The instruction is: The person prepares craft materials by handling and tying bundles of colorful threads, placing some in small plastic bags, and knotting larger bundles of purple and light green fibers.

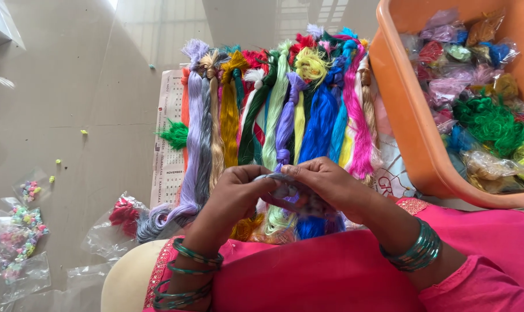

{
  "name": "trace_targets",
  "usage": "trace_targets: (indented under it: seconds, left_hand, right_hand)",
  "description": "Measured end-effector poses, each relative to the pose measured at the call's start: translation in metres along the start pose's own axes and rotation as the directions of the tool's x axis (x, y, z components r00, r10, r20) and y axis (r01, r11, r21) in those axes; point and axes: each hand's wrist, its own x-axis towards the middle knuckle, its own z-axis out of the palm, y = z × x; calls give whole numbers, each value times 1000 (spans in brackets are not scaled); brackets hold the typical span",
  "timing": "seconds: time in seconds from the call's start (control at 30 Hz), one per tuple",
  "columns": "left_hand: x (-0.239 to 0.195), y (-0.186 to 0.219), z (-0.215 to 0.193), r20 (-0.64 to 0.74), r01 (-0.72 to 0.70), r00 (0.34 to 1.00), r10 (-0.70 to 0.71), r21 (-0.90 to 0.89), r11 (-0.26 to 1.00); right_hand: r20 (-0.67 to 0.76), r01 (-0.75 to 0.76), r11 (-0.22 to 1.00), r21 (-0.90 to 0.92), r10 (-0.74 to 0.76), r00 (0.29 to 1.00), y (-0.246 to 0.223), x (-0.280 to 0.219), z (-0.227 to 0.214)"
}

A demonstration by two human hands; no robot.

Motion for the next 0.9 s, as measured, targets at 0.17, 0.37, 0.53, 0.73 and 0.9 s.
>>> trace_targets:
  seconds: [0.17, 0.37, 0.53, 0.73, 0.9]
  left_hand:
    - [-15, 35, 6, 63, 275, 961, -269, -325, 905]
    - [-12, 23, -4, 117, 279, 960, -255, -483, 830]
    - [-10, 21, -4, 59, 244, 967, -249, -504, 829]
    - [8, -9, -15, -189, 91, 976, -112, -115, 989]
    - [19, -31, -30, -259, 83, 963, -72, 35, 996]
  right_hand:
    - [47, 325, 940, -105, -322, 946, 0, -2, -3]
    - [27, 382, 867, -319, -394, 919, -20, -22, 7]
    - [105, 452, 859, -241, -440, 892, -3, -7, 7]
    - [-56, 347, 924, -158, -360, 931, -1, 2, -22]
    - [-175, 202, 959, -199, -238, 955, 1, 8, -45]
